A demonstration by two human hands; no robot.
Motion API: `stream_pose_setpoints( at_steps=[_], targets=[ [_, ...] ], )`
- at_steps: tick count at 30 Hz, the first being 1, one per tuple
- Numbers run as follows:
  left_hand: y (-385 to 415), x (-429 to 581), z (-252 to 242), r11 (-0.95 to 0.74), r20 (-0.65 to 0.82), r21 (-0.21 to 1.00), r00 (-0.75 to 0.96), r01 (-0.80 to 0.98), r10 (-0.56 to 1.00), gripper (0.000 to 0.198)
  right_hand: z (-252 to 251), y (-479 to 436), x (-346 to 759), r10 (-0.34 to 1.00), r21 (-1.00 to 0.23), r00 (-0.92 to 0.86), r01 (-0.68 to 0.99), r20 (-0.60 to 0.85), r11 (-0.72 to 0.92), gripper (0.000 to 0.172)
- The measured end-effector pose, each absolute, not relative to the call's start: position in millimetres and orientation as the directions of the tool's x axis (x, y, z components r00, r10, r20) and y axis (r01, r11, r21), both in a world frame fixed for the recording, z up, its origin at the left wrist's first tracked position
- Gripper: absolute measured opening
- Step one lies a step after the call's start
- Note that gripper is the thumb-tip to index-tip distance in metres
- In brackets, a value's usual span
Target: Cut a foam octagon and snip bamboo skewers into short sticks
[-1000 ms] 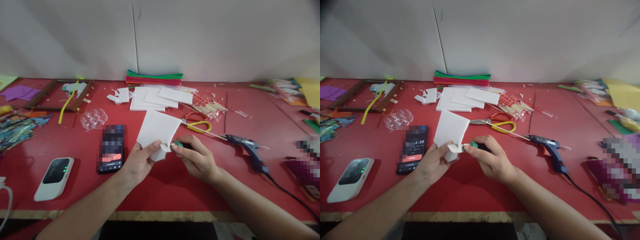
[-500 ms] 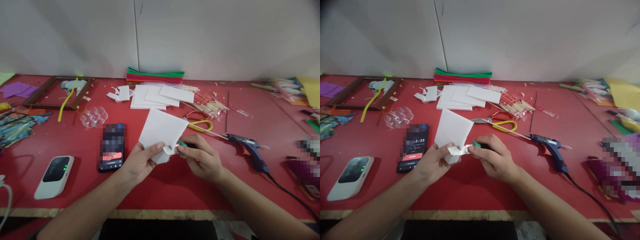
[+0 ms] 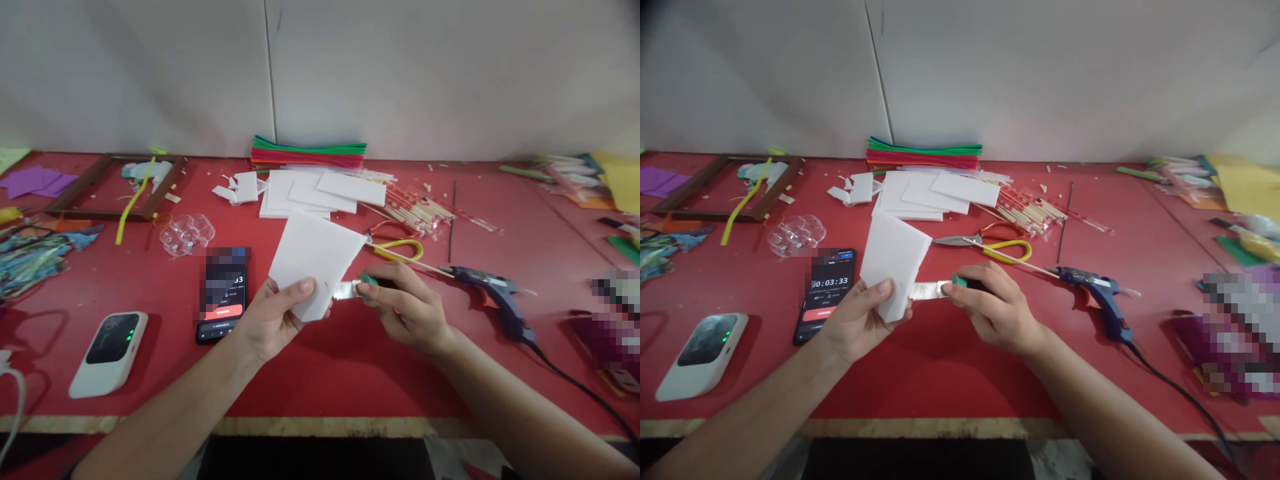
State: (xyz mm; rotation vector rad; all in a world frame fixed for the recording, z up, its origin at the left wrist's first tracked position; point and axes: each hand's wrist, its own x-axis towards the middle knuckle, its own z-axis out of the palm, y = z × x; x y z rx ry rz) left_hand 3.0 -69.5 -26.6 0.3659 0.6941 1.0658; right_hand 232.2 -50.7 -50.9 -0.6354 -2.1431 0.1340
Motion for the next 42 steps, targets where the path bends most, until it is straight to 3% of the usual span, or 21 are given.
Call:
stream_pose_setpoints(
  at_steps=[11,27,42],
  targets=[
    [-73.3,3.5,-25.5,0.481,-0.381,0.584,0.302,-0.654,0.874,0.029,-50.6,-51.2,235.1,0.478,-0.294,-0.500,0.404,0.723,0.866,0.053],
    [-76.3,9.1,-33.5,0.530,-0.377,0.539,0.375,-0.654,0.847,0.028,-47.0,-56.5,230.0,0.472,-0.315,-0.525,0.363,0.709,0.877,0.059],
    [-75.2,2.4,-34.7,0.546,-0.336,0.581,0.433,-0.604,0.837,0.023,-46.4,-55.9,224.7,0.468,-0.348,-0.499,0.319,0.729,0.882,0.060]
  ],
)
